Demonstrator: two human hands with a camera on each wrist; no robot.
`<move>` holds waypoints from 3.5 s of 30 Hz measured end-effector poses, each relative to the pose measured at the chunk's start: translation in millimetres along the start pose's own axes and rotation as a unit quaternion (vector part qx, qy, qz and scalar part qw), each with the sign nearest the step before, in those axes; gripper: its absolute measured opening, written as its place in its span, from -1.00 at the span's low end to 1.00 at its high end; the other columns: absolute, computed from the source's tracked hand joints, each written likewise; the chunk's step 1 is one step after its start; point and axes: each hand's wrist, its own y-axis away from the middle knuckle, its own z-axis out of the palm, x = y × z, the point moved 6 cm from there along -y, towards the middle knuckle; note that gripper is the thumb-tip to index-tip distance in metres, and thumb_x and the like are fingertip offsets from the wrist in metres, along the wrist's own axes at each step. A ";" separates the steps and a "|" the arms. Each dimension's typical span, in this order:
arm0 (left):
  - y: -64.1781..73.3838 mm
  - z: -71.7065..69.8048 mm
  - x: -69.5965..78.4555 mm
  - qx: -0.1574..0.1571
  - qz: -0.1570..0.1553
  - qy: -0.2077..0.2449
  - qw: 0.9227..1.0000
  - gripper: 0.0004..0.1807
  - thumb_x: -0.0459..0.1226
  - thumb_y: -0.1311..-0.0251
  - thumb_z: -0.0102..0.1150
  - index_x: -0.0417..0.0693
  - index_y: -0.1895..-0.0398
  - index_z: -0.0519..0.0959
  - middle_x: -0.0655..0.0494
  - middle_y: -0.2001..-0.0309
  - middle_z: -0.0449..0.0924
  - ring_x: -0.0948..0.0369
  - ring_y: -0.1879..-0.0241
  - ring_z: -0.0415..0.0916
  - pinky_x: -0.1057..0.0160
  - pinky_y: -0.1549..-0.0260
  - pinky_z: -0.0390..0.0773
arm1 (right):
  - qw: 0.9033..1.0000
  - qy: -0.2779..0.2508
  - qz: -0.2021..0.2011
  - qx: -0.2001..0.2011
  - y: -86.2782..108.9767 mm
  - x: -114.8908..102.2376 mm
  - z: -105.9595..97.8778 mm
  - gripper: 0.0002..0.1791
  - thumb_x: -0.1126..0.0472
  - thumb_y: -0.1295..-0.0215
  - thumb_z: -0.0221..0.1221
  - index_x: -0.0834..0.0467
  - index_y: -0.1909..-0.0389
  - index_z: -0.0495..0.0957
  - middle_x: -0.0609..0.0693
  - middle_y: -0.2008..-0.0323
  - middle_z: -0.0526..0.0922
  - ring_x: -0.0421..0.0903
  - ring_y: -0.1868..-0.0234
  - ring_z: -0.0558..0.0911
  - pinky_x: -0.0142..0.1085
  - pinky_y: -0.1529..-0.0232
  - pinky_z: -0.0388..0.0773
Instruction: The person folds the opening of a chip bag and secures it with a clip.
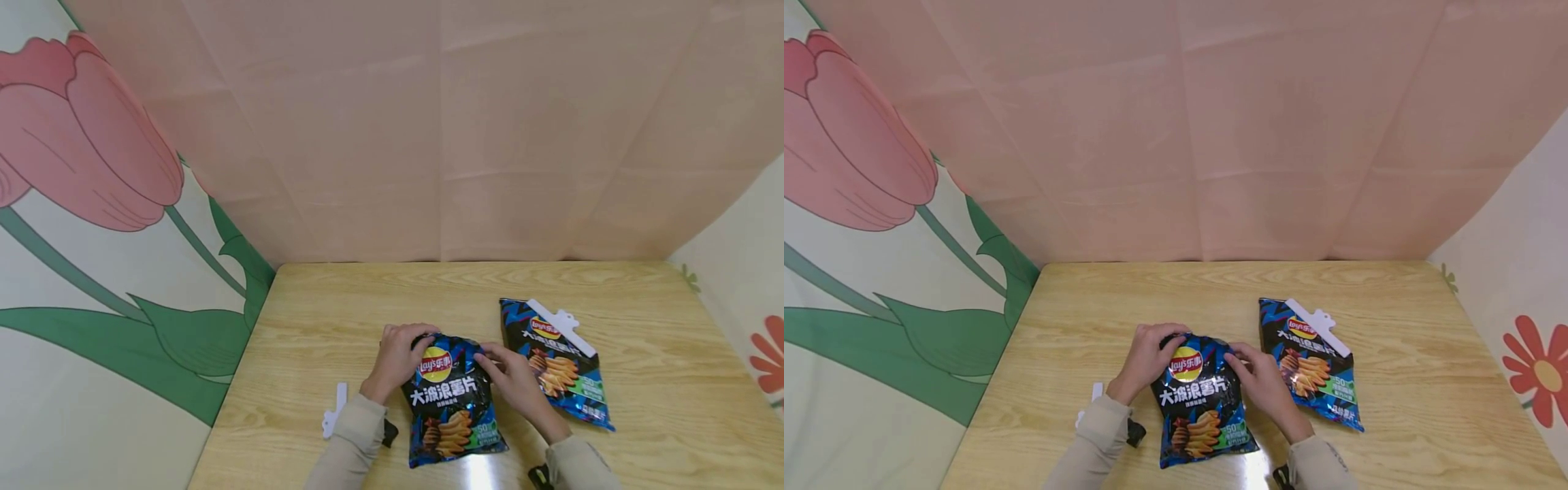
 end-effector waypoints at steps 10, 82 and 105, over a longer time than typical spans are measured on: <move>2.8 -2.7 1.2 0.013 0.023 -0.004 1.000 -0.80 -0.30 -0.35 0.17 0.18 0.19 0.75 0.28 0.14 0.77 0.31 0.11 0.67 0.20 0.13 0.33 | 0.997 -0.055 -0.048 -0.003 2.8 -4.1 0.7 -0.83 0.44 -0.39 0.11 0.16 0.13 0.58 0.07 0.10 0.70 -0.40 0.06 0.60 -0.37 0.18 0.64; 5.5 0.9 -4.6 -0.053 -0.024 -0.026 0.998 -0.83 -0.10 -0.37 0.16 0.16 0.14 0.72 0.28 0.19 0.77 0.28 0.18 0.61 0.17 0.05 0.29 | 0.999 -0.033 0.035 -0.013 2.4 -0.1 6.4 -0.81 0.19 -0.33 0.27 0.11 0.07 0.66 0.04 0.20 0.76 -0.32 0.39 0.68 -0.41 0.34 0.59; 5.1 1.8 -4.2 -0.057 -0.009 -0.018 0.998 -0.81 -0.10 -0.36 0.18 0.13 0.13 0.73 0.26 0.12 0.76 0.27 0.14 0.62 0.19 0.07 0.28 | 1.000 0.000 -0.007 -0.028 -11.1 -8.5 18.7 -0.76 0.09 -0.36 0.25 0.11 0.07 0.72 0.05 0.17 0.79 -0.37 0.51 0.51 -0.41 0.46 0.46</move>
